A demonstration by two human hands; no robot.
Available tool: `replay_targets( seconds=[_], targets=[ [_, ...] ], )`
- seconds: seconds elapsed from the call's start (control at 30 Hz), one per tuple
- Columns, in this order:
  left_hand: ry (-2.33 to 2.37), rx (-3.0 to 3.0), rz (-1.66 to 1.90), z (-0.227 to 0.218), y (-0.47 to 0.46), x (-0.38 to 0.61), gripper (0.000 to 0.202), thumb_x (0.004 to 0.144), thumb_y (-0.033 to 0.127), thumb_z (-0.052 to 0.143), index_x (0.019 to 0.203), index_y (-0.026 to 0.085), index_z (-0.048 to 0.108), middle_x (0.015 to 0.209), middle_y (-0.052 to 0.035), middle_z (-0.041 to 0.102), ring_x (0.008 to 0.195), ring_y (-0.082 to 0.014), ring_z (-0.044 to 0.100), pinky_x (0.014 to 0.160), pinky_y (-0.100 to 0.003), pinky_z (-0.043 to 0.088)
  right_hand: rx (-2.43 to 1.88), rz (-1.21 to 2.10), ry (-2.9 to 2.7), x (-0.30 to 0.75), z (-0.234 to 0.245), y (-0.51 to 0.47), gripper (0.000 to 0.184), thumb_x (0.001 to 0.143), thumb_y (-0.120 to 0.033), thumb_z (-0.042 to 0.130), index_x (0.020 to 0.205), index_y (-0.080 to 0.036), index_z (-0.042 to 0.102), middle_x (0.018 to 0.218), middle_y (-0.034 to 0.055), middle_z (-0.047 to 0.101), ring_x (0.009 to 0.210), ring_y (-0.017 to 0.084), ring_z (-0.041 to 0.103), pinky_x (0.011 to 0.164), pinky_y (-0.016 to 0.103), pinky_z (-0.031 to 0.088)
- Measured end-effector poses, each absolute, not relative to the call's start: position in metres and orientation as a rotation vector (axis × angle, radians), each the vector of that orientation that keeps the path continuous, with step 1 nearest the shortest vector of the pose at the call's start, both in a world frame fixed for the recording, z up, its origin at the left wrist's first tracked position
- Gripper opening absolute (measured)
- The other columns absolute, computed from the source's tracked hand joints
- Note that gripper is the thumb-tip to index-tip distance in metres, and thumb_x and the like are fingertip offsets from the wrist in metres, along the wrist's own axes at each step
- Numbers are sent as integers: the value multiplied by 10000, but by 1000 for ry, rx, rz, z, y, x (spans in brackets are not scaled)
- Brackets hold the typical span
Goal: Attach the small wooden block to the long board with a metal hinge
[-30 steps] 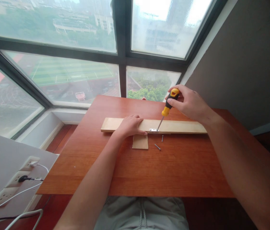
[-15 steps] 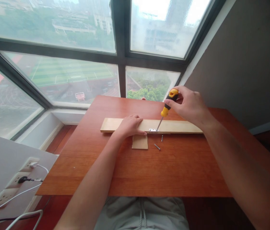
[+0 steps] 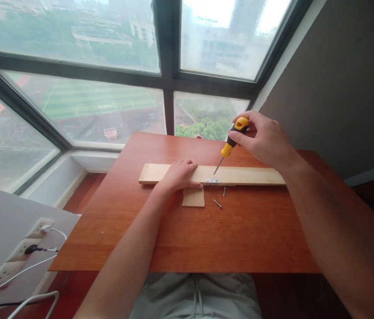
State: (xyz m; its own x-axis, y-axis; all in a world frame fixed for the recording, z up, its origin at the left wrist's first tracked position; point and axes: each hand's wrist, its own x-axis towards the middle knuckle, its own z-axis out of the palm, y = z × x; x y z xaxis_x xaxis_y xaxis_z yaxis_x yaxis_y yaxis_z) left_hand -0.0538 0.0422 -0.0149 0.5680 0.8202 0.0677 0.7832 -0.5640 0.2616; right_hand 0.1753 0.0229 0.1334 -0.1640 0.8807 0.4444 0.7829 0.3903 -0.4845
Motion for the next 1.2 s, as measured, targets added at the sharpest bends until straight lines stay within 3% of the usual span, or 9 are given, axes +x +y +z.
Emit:
replay_targets(
  seconds=[0.33, 1.2],
  targets=[
    [1351, 2594, 301, -20, 43, -55, 692, 740, 729, 653, 1199, 211, 636, 1203, -117, 628, 1083, -304, 591, 900, -371, 442, -1408, 277, -2011, 170, 124, 19, 324, 839, -435, 641, 1093, -235, 636, 1018, 57, 713, 841, 227, 701, 750, 354, 542],
    [1352, 2584, 320, -21, 42, -55, 710, 728, 736, 660, 1211, 215, 634, 1204, -117, 630, 1094, -302, 591, 924, -369, 435, -1417, 246, -1984, 179, 118, 29, 336, 832, -437, 637, 1094, -226, 634, 1027, 66, 706, 858, 224, 687, 750, 361, 544]
  ],
)
